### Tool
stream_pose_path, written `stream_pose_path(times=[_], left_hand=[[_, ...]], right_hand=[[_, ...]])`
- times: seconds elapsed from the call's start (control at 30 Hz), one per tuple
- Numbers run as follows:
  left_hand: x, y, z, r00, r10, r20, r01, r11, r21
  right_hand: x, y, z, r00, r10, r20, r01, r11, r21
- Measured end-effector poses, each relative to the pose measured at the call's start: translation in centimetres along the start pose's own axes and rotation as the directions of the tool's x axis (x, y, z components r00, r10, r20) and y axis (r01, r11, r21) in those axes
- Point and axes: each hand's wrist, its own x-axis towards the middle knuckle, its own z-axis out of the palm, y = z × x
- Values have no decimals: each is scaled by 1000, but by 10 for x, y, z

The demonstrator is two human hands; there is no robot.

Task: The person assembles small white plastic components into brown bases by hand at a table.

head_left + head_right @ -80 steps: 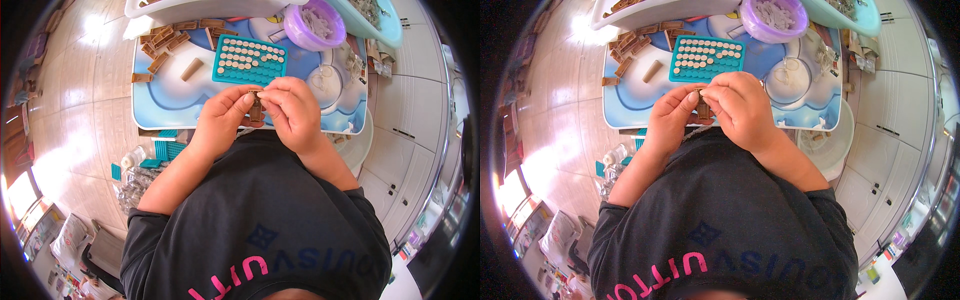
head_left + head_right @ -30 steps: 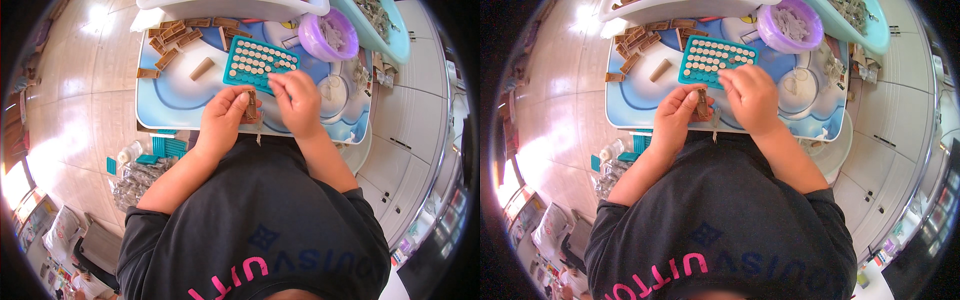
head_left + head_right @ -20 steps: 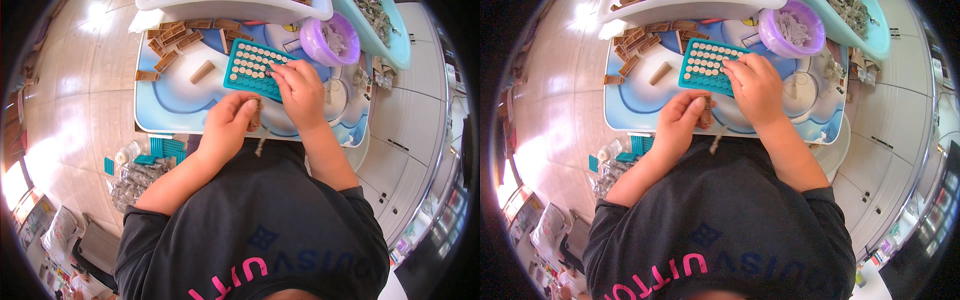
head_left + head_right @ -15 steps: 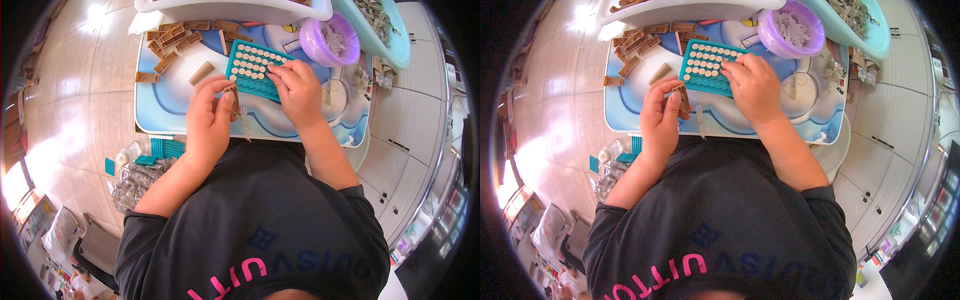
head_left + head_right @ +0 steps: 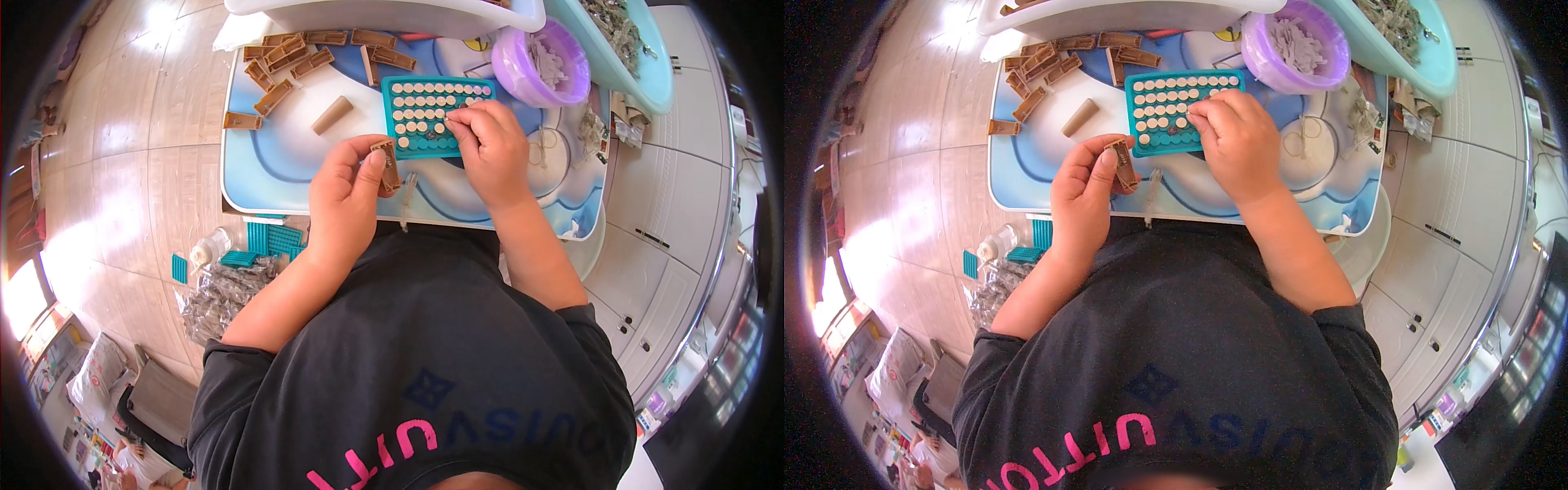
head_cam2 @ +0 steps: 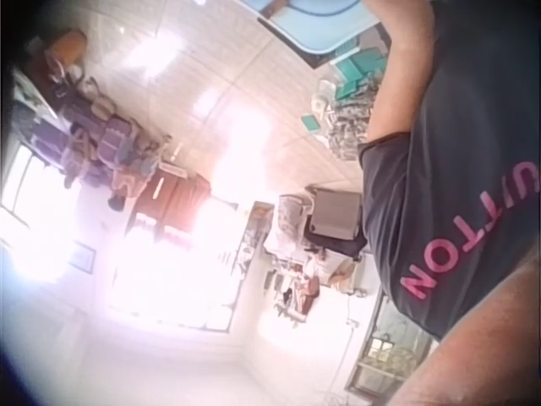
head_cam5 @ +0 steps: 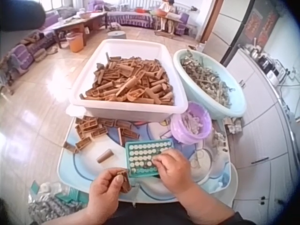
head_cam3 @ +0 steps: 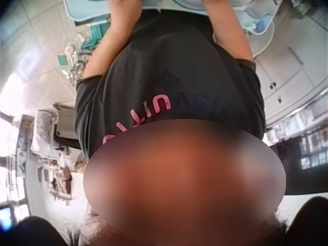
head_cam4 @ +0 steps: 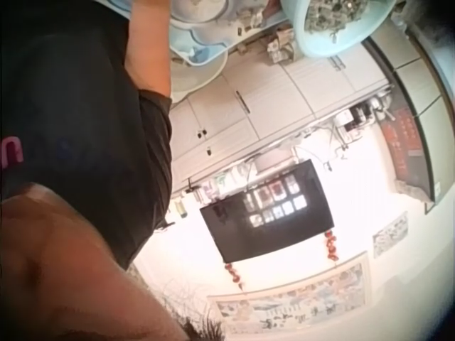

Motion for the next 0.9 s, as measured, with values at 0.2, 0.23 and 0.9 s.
stream_pose_path(times=[0.2, 0.23, 0.9], left_hand=[[-5, 0, -1, 993, 28, -115, -22, 998, 54], [-5, 0, -1, 996, 23, -83, -21, 999, 27], [10, 4, 3, 931, -275, 239, 352, 849, -394]], right_hand=[[-2, -3, 2, 999, 31, -12, -32, 999, -20], [-3, -2, 3, 999, 32, -30, -32, 999, -23], [-1, -52, -16, 995, 94, 38, -101, 924, 369]])
